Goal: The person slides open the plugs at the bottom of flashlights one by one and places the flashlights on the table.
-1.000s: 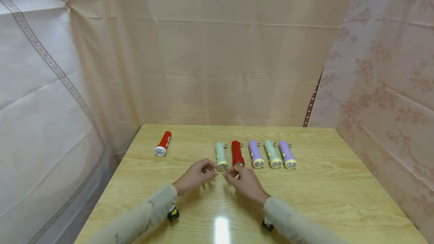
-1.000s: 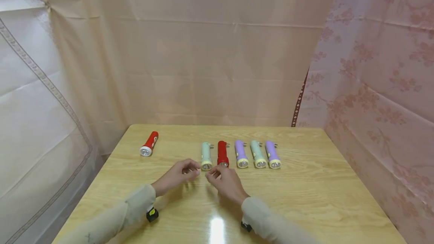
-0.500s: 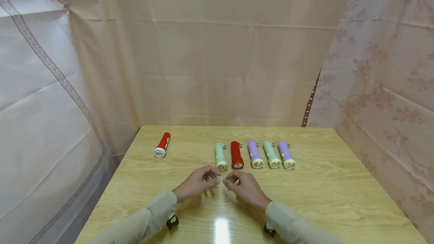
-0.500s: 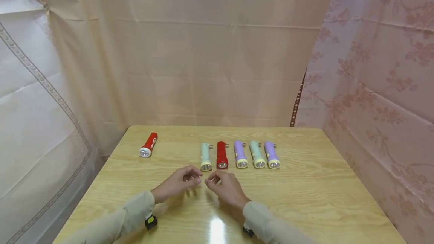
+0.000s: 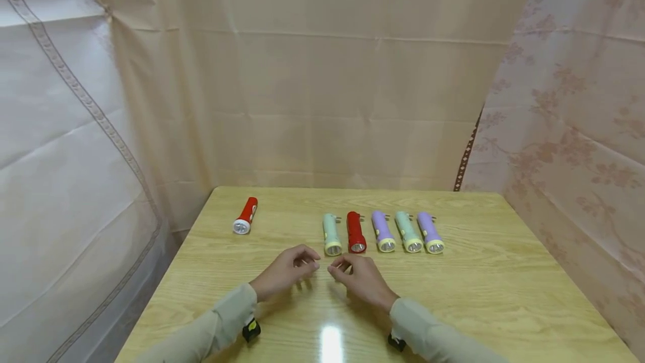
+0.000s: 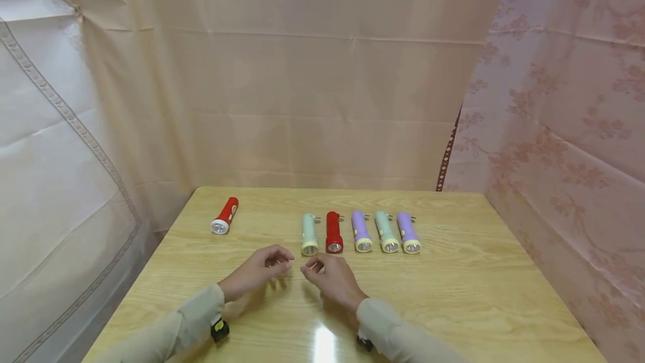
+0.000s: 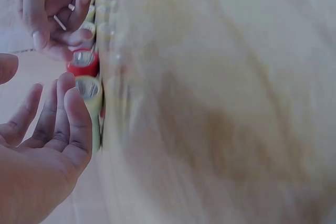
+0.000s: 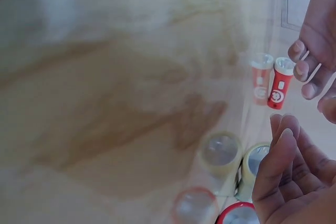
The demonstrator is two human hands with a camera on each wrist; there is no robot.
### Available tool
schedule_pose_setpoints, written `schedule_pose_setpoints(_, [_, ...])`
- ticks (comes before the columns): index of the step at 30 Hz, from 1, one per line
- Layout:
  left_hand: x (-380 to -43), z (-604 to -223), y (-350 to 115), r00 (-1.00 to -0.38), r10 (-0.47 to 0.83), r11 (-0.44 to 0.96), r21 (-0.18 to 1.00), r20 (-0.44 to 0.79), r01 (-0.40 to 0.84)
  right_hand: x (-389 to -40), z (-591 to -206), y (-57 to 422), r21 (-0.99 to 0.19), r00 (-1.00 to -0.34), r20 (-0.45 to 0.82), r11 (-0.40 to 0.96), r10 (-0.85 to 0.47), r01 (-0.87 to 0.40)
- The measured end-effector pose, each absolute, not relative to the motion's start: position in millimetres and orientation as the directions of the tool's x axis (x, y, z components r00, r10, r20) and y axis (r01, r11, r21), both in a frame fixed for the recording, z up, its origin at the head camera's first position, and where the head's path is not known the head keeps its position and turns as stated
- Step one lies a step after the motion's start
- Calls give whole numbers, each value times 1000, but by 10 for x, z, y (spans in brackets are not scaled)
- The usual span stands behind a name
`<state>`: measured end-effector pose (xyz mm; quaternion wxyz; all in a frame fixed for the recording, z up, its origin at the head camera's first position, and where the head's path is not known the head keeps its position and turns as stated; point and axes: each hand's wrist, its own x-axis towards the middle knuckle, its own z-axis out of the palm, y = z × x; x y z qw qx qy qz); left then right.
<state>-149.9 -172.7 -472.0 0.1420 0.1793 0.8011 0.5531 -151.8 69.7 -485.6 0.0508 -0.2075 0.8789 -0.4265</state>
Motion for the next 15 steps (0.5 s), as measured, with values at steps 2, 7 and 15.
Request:
schedule_pose_setpoints(2, [-1530, -4705, -1776, -902, 430, 324, 938, -34, 119, -1532, -4848, 660, -777, -906, 90, 540, -414, -324])
schedule_pose_setpoints(7, [-1606, -4660, -1921, -921, 387, 316, 945, -42, 89, -1573, -4824, 549, -776, -898, 123, 523, -423, -353])
schedule_pose_setpoints(15, [-1766, -4586, -2218, -957, 290, 308, 949, -25, 68, -1627, -4785, 357, -782, -895, 129, 511, -427, -357])
